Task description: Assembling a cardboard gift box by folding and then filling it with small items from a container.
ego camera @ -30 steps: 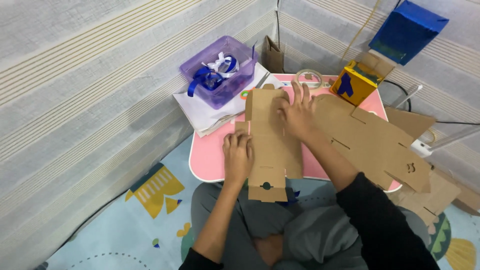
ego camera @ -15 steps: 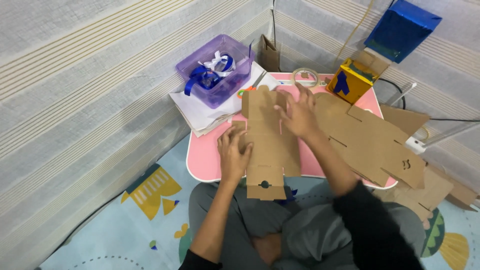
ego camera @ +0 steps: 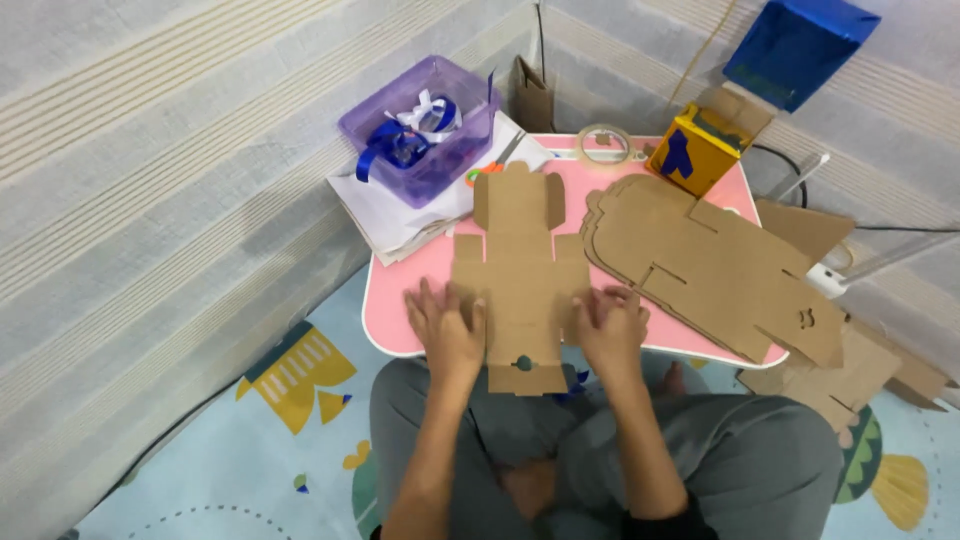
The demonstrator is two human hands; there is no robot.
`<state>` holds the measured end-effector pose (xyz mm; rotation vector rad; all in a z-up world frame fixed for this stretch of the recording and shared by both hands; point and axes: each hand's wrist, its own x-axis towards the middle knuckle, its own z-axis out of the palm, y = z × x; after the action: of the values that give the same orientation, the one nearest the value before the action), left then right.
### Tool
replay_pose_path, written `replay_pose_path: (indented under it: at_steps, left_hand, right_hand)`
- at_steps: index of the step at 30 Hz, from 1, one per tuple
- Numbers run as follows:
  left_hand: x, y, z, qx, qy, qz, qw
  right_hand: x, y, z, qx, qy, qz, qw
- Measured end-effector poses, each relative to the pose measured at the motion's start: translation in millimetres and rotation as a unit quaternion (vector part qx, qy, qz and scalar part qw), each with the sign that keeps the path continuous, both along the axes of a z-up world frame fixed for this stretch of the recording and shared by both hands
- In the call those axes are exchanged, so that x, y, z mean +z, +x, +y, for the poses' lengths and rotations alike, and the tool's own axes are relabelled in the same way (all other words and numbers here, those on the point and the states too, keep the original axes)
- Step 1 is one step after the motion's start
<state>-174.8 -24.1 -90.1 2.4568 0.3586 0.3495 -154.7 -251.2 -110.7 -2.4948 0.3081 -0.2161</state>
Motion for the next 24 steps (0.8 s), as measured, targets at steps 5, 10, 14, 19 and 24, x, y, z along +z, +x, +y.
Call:
replay_pose_path:
  at_steps: [5, 10, 14, 19, 24]
  left_hand:
    - [18, -8, -13, 0.009, -0.114, -0.067, 0.991]
    - [41, -15, -35, -0.056, -0.221, -0.117, 0.967]
    - [41, -16, -39, -0.104, -0.242, -0.096, 0.960]
    - [50, -18, -21, -0.155, -0.273, -0.067, 0.947]
    - [44, 8, 24, -0.305, -0.265, -0.044, 0.914]
  right_hand:
    - [47, -23, 30, 0.006, 0.085, -0.039, 0.996]
    - [72, -37, 46, 0.072, 0.146, -0.127, 0.979]
    - [71, -38, 46, 0.127, 0.141, -0.113, 0.975]
    - [85, -36, 32, 0.186, 0.148, -0.055, 0.970]
    - [76, -16, 0, 0.291, 0.204, -0.055, 0.933]
